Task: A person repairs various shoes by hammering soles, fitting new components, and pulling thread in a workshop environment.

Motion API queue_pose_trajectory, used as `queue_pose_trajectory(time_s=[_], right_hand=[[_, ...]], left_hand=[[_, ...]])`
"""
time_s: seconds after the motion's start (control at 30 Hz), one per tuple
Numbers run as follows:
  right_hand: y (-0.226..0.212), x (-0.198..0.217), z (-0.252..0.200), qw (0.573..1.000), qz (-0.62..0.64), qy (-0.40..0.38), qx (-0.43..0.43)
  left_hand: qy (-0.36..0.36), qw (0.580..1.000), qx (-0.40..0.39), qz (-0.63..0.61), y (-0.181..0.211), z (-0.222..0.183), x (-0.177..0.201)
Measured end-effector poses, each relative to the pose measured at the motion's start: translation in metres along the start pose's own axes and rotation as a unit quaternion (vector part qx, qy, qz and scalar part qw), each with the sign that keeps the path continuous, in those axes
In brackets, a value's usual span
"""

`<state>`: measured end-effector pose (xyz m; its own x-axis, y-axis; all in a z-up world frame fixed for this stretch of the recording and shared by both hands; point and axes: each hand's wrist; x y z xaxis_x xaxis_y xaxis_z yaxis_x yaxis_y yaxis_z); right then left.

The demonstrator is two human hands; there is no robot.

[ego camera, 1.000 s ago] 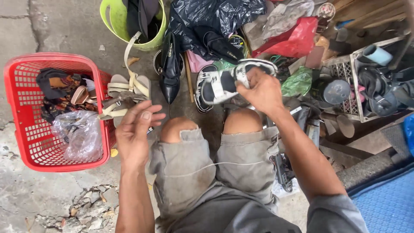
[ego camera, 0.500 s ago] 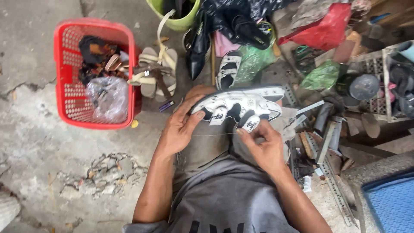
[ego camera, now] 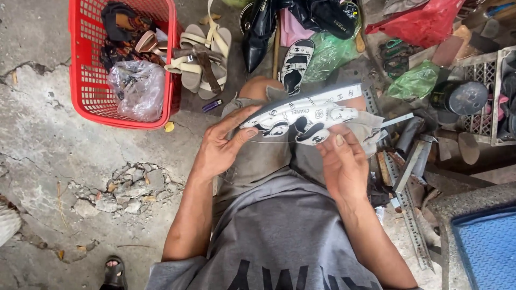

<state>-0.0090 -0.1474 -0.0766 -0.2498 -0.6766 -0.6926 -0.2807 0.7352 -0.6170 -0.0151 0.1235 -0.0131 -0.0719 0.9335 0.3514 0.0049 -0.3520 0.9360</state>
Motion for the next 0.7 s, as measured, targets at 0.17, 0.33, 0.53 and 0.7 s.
queue_pose_trajectory(time_s=[0.17, 0.33, 0.53, 0.7], right_hand=[[0.024, 0.012, -0.003, 0.994, 0.067, -0.022, -0.085], [-0.025, -0.102, -0.025, 0.998, -0.002, -0.013, -0.063], [0.001, -0.052, -0.031, 0.995, -0.097, 0.003, -0.015], [0.001, -0.041, -0.036, 0.994, -0.104, -0.019, -0.014]], left_hand=[[-0.043, 0.998, -0.046, -0.005, 0.01, -0.01, 0.02], [-0.066, 0.996, -0.048, -0.031, 0.014, -0.022, 0.021], [-0.04, 0.998, 0.006, -0.057, 0.012, -0.027, 0.004], [-0.034, 0.993, 0.066, -0.087, 0.014, -0.027, 0.006]])
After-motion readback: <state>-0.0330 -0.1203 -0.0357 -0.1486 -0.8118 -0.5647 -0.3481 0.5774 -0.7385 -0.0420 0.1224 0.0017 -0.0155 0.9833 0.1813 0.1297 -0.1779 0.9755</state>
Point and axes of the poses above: each hand's wrist, its own z-axis towards the middle knuckle, its own x-axis out of the back of the hand, y = z × x, and after that the axes turned 13 degrees about z, right-handed
